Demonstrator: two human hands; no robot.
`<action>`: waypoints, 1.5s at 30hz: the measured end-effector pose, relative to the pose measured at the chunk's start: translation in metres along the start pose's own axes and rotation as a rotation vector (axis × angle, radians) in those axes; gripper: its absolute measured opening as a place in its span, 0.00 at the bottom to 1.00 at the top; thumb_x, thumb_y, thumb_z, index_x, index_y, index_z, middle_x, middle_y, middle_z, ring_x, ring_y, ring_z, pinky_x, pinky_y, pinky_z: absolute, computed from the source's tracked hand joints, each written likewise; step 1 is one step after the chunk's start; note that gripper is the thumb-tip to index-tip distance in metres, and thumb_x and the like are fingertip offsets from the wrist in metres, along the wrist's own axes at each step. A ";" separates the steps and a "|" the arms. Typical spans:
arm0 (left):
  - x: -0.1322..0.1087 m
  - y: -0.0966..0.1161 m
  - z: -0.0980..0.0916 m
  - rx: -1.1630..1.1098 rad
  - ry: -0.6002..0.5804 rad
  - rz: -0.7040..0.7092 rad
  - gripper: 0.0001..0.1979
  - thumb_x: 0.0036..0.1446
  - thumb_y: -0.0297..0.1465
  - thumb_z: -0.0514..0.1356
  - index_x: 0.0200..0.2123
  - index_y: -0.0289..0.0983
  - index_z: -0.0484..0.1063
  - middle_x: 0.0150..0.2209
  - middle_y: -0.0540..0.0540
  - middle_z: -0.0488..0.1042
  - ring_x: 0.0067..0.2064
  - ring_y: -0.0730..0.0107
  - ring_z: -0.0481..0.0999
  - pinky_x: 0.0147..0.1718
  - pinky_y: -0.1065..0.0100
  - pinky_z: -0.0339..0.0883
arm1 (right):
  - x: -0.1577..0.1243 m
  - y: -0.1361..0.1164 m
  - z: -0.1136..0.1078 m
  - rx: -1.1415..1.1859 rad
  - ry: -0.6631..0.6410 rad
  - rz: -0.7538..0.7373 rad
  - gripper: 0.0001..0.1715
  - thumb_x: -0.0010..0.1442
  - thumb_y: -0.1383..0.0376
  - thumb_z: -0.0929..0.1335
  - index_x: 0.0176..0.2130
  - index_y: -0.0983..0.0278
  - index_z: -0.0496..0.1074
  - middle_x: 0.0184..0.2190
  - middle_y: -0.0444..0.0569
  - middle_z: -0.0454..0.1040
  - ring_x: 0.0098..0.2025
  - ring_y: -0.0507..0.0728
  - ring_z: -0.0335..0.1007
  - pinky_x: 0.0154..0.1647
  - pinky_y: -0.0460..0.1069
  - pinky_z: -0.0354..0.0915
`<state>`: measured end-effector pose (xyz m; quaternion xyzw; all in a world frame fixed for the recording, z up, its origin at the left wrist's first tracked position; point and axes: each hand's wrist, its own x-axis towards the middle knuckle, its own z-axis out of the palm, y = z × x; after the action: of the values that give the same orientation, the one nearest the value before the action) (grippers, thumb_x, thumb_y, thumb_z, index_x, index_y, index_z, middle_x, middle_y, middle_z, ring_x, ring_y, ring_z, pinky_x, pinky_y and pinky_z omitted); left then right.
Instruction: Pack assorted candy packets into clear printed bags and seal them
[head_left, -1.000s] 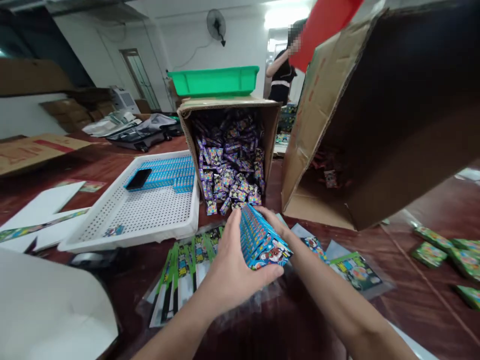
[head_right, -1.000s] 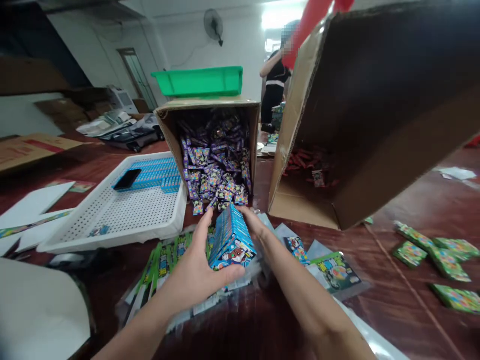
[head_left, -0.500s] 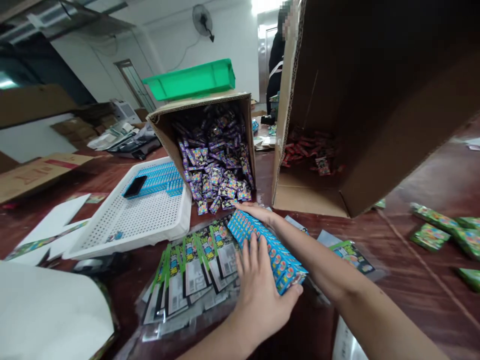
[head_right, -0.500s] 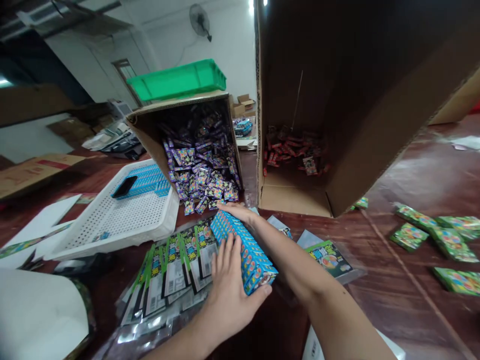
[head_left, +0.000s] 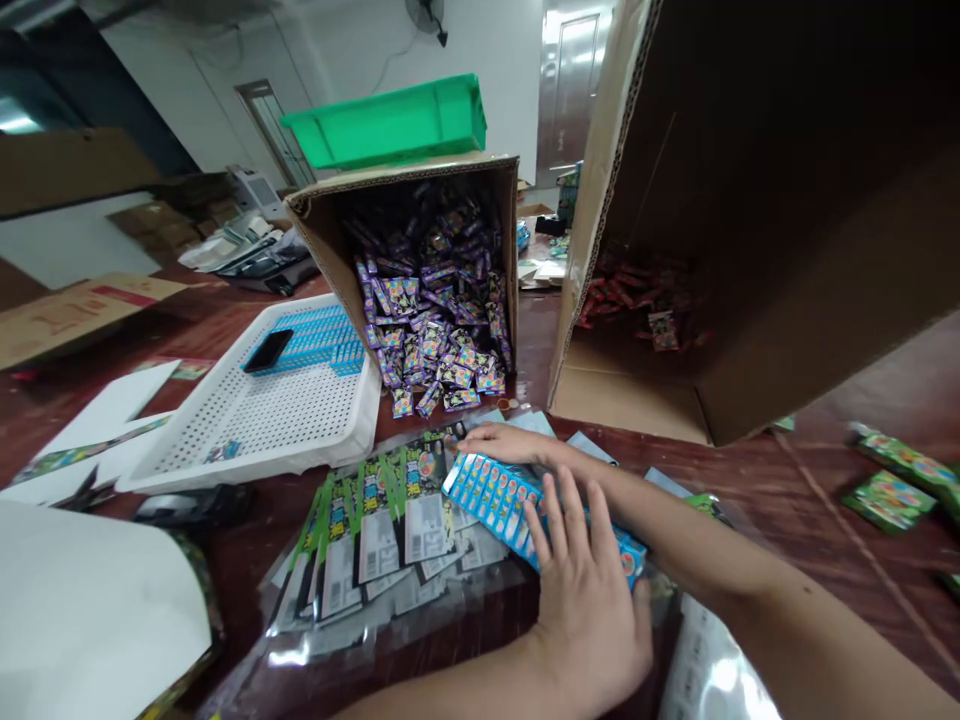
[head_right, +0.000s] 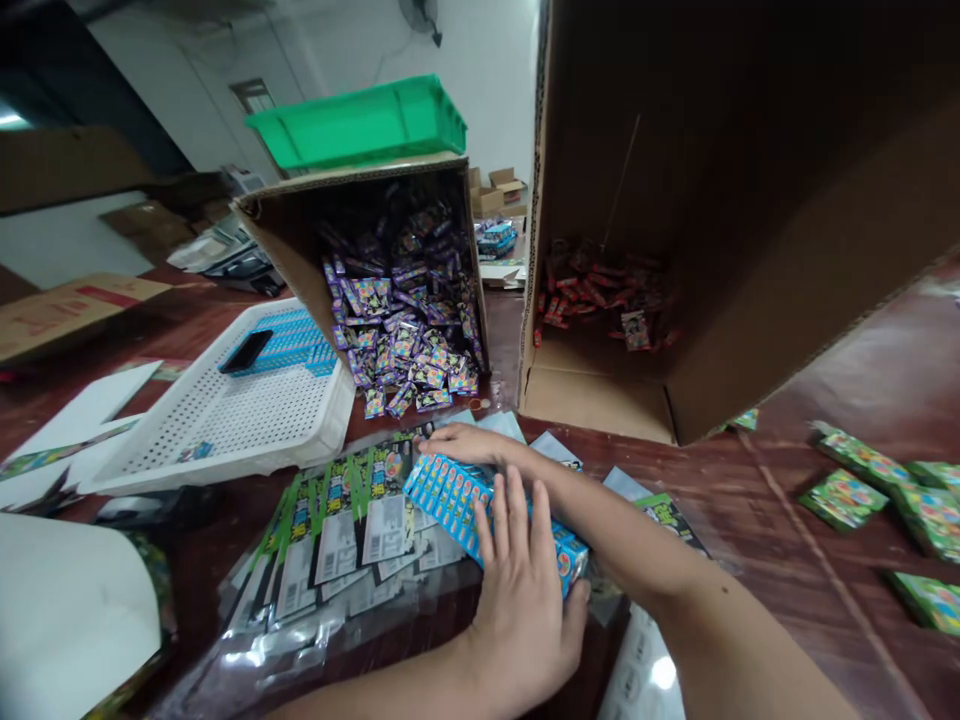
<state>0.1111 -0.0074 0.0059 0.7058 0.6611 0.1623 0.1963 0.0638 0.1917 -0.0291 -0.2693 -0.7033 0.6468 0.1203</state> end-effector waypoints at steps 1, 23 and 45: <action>0.004 -0.002 0.004 0.005 -0.012 -0.017 0.53 0.60 0.41 0.58 0.74 0.34 0.23 0.73 0.37 0.21 0.72 0.38 0.21 0.70 0.31 0.24 | 0.003 0.001 -0.003 -0.041 -0.025 -0.013 0.15 0.56 0.54 0.75 0.25 0.61 0.78 0.23 0.39 0.75 0.29 0.53 0.70 0.35 0.46 0.67; 0.061 -0.144 -0.087 0.300 0.207 -0.252 0.40 0.66 0.49 0.53 0.68 0.23 0.56 0.66 0.26 0.63 0.67 0.36 0.61 0.63 0.41 0.57 | -0.294 0.032 0.050 -0.433 0.762 0.652 0.34 0.62 0.36 0.59 0.45 0.60 0.69 0.29 0.52 0.81 0.32 0.65 0.79 0.34 0.55 0.67; 0.058 -0.169 -0.082 0.159 0.093 -0.283 0.23 0.68 0.43 0.52 0.52 0.33 0.75 0.47 0.32 0.81 0.51 0.46 0.80 0.49 0.57 0.67 | -0.226 0.060 0.093 0.307 1.050 0.328 0.53 0.52 0.37 0.70 0.63 0.70 0.69 0.59 0.62 0.71 0.51 0.68 0.74 0.36 0.55 0.77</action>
<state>-0.0714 0.0642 -0.0075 0.6108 0.7729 0.1127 0.1298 0.2156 -0.0069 -0.0592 -0.6396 -0.3963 0.5310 0.3896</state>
